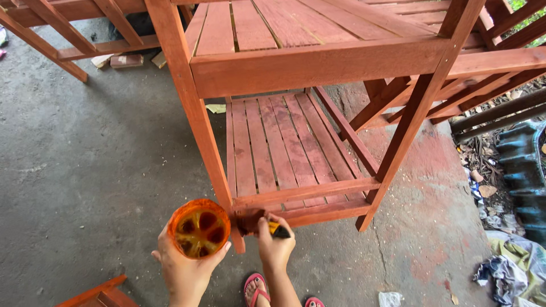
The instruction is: The person applies reddish-brown stain to a wooden chair using a brush. They repeatedly dip the brush into a small container and wipe the stain onto the chair's frame and slats, working across multiple sections of the chair.
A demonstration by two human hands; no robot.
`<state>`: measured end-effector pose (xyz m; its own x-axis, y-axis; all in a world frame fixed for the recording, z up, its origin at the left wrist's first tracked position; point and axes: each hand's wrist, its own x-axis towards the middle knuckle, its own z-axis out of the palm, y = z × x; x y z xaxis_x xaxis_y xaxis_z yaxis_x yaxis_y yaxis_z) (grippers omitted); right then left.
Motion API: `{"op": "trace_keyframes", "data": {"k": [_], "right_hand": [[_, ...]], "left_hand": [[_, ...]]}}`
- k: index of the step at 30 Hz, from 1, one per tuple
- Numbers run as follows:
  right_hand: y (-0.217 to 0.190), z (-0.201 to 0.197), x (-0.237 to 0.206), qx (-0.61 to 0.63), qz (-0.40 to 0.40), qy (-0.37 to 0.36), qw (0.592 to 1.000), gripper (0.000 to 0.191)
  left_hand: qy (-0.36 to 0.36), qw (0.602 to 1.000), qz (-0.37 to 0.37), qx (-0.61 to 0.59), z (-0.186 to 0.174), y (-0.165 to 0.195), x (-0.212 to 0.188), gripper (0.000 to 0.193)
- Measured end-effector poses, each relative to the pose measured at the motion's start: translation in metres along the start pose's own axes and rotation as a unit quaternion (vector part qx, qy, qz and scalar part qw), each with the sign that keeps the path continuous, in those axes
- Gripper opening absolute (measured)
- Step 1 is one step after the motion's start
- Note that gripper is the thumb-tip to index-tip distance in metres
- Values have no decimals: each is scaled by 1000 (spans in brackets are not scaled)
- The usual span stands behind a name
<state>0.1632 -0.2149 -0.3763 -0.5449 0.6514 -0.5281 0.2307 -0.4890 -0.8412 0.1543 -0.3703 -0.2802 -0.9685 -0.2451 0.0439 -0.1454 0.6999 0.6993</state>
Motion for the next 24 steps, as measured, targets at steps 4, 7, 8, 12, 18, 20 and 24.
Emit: {"op": "trace_keyframes", "data": {"k": [4,7,8,12,18,20,24], "right_hand": [[3,-1,-8,168,228,115,952,25],[10,-10,-11,45,103,38,993,24],[10,-17,-9,-4,-5,-4,1000,23],[-19,-63,23,-202,-344,-55,915,19],[-117,-147,68,-383,-400,131,822,22],[-124,-142,66,-402,-373,157,821,21],[-85,-88,30,-331,-418,46,845,21]], "left_hand": [[6,1000,-19,-10,0,2,-5,116],[2,1000,-17,-15,2,3,-7,117],[-1,1000,-21,-11,2,3,-7,117],[-14,999,-8,-36,-4,2,-8,115],[-12,999,12,-37,-5,5,-13,112],[0,999,14,-45,-1,8,-17,110],[-12,999,-13,-50,11,23,-27,110]]}}
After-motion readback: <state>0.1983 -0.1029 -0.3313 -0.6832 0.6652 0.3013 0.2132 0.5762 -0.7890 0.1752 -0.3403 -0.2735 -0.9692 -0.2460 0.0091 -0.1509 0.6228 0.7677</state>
